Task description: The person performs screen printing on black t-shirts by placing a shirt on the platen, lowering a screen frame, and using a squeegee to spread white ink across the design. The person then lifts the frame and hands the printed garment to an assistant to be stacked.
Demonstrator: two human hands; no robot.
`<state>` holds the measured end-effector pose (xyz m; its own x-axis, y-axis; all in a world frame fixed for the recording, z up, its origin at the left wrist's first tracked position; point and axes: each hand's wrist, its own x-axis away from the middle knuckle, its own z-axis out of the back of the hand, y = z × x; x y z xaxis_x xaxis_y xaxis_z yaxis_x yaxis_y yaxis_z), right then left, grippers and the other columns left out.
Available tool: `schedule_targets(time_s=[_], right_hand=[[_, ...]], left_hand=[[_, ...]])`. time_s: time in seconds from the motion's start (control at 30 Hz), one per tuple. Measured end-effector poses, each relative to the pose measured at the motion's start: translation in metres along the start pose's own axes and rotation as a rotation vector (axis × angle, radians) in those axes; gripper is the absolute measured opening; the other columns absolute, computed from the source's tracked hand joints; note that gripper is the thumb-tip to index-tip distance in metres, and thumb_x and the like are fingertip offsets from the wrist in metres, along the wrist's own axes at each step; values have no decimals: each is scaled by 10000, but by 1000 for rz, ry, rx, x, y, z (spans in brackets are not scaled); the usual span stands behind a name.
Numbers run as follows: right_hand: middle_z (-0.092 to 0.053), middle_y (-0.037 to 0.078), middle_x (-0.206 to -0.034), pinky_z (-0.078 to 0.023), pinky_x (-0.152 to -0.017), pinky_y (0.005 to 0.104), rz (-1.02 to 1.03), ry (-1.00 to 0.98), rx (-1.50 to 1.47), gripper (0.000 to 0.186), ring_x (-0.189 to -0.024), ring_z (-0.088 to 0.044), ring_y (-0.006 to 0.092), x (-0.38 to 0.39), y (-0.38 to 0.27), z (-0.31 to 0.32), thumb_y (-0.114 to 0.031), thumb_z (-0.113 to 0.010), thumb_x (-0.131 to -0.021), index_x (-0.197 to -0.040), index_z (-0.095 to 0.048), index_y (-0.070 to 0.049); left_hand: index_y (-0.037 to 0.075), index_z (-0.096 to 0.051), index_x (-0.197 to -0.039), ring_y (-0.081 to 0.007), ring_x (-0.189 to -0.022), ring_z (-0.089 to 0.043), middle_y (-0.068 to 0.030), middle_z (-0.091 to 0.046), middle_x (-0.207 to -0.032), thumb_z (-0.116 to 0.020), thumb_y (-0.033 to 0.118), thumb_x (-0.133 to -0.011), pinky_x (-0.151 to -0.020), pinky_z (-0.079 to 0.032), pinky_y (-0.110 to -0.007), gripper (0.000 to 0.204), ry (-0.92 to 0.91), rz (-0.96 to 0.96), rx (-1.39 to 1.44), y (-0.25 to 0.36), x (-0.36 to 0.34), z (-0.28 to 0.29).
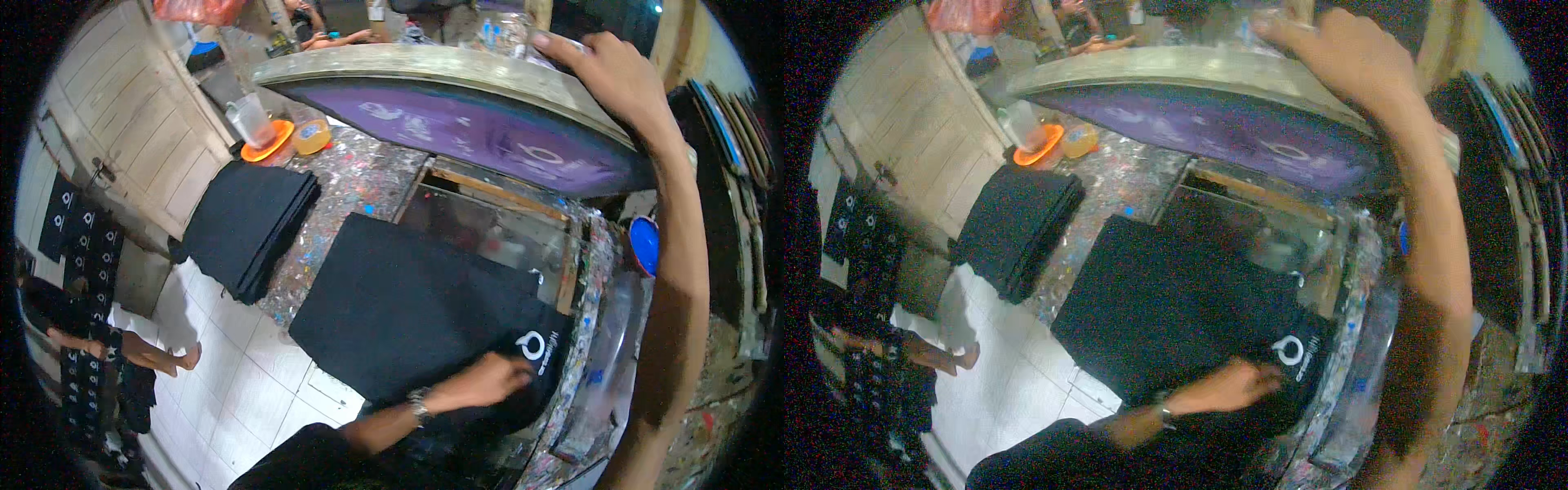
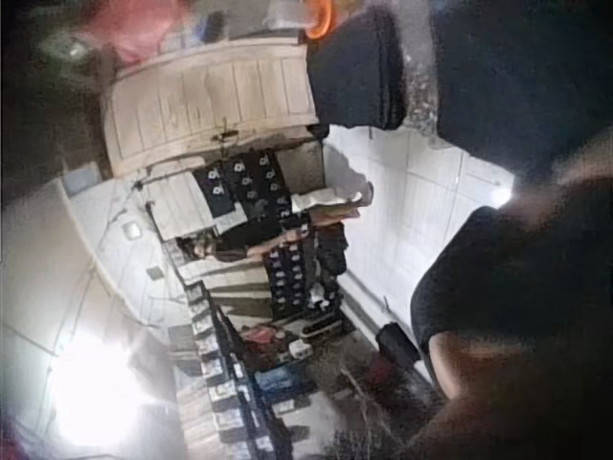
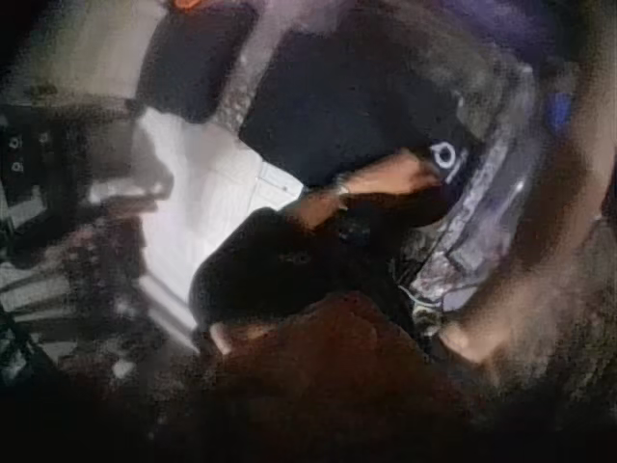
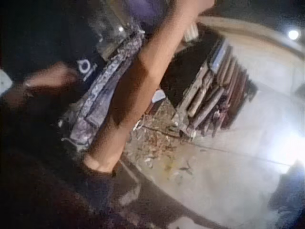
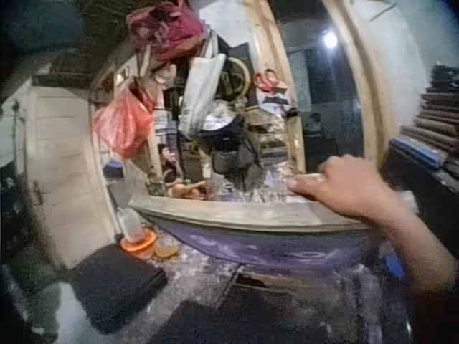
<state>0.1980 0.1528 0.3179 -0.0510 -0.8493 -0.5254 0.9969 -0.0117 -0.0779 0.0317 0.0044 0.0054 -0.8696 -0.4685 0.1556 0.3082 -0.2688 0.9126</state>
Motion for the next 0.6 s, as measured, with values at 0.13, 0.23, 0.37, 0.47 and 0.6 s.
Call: schedule_targets(time_s=[0.13,0.23,0.37,0.47,0.6], right_hand=[[-644,308,-1024,-463,-904,489,-102,-44,2,854,-1003,-619,456,-9,-19,-9,-753,-486,-756,-966,-692,48],[-655,304,-972,-465,-886,470,-98,-12,-29,844,-974,-629,446,-18,-15,-11,-753,-476,-762,-931,-702,43],[-668,254,-877,-467,-831,407,-98,-32,-39,773,-894,-651,371,-26,-2,-7,-713,-486,-805,-923,-703,20],[-656,249,-852,-458,-814,403,-98,-26,-25,777,-854,-639,361,-23,-11,-11,-705,-490,-814,-907,-690,40],[-650,301,-968,-445,-891,457,-162,-93,-41,856,-985,-627,413,-25,-6,-12,-760,-477,-773,-954,-689,49]], left_hand=[[-16,-612,-1000,-379,-933,-575,-215,-605,-970,-684,290,-827,-785,-451,-487,359,1016,464,-680,-77,88,91],[-6,-594,-1007,-370,-979,-563,-191,-592,-976,-711,289,-802,-810,-421,-494,377,1072,781,-839,-110,127,99],[8,-552,-996,-366,-974,-566,-188,-587,-972,-662,232,-845,-800,-422,-495,292,950,684,-818,-121,120,93],[-6,-507,-980,-414,-883,-601,-236,-602,-911,-567,176,-910,-752,-443,-541,204,1080,477,-473,-122,118,93],[-36,-487,-1040,-449,-852,-615,-270,-614,-879,-542,192,-938,-743,-455,-548,256,1174,472,-235,-111,112,99]])
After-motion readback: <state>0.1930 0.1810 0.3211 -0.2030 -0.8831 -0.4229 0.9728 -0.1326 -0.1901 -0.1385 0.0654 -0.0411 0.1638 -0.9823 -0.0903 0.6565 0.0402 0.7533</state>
